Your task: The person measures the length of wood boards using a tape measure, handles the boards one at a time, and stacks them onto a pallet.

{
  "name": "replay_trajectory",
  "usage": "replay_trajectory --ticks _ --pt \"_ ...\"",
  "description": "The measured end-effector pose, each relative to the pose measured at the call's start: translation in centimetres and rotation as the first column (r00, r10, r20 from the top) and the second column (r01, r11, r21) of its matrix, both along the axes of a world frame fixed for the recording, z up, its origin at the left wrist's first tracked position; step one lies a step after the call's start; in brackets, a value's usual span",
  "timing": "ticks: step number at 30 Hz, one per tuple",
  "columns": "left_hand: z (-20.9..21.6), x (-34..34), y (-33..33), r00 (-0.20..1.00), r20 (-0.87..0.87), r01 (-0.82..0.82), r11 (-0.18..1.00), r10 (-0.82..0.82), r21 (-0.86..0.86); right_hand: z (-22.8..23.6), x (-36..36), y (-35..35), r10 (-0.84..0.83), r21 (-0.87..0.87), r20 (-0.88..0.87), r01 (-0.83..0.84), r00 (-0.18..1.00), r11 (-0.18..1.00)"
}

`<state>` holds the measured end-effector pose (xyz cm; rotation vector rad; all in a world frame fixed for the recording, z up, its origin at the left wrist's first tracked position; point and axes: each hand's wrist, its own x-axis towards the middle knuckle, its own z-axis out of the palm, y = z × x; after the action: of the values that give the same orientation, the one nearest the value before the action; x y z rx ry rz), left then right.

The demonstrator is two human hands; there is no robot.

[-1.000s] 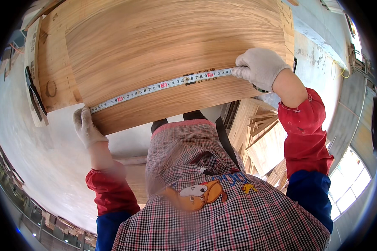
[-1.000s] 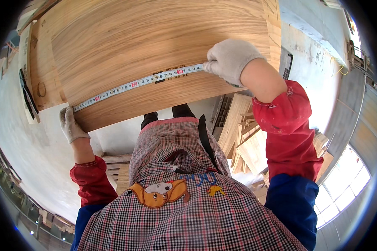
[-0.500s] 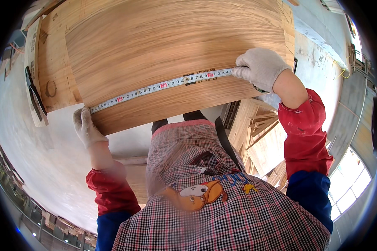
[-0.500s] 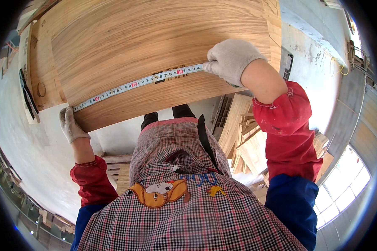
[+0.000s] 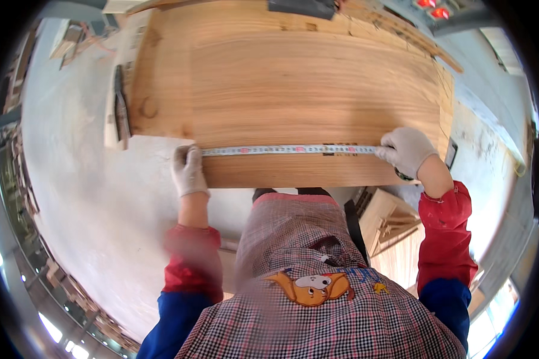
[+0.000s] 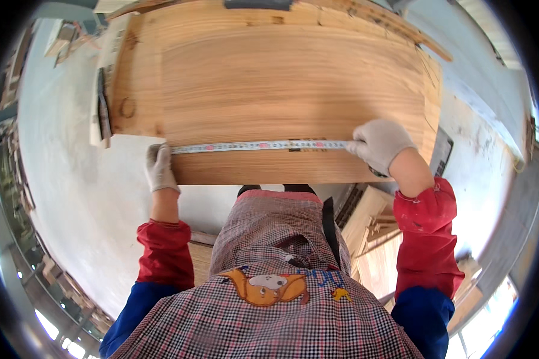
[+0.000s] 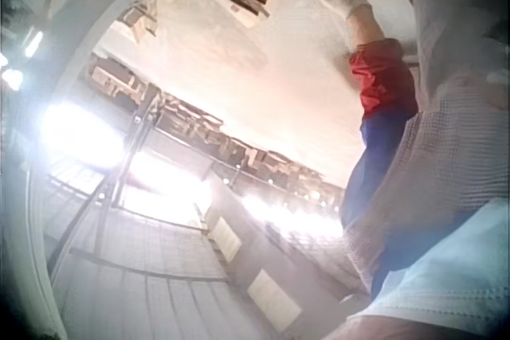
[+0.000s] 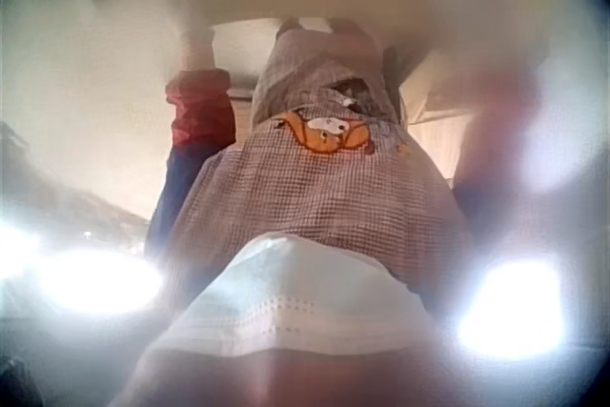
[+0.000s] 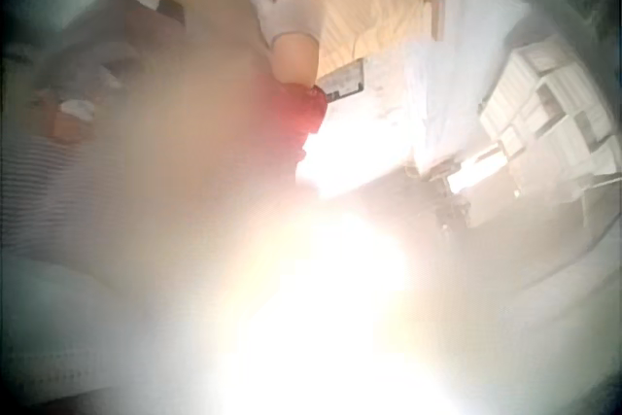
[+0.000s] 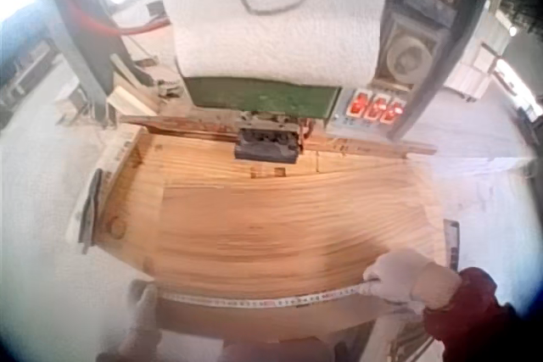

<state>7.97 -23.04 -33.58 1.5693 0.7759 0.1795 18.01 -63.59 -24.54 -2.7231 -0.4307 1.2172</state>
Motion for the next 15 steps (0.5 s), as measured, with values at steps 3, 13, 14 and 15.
replay_trajectory --ticks 3,13,14,15 --pt "1.2 -0.3 0.2 0.999 0.022 -0.029 0.999 0.028 0.035 1.4 0.0 1.3 -0.07 0.125 -0.105 0.083 0.992 0.989" --pt "8.3 1.1 -3.2 0.505 0.414 0.43 0.636 -0.758 0.641 1.6 -3.1 13.5 -0.086 0.797 -0.435 0.428 0.896 0.426" --pt "8.0 1.6 -3.6 0.452 0.441 0.435 0.624 -0.775 0.65 2.0 -3.4 15.7 -0.142 0.775 -0.485 0.499 0.863 0.387" --pt "7.6 1.9 -3.8 0.402 0.469 0.441 0.615 -0.787 0.654 2.2 -3.6 17.9 -0.195 0.746 -0.536 0.569 0.821 0.346"
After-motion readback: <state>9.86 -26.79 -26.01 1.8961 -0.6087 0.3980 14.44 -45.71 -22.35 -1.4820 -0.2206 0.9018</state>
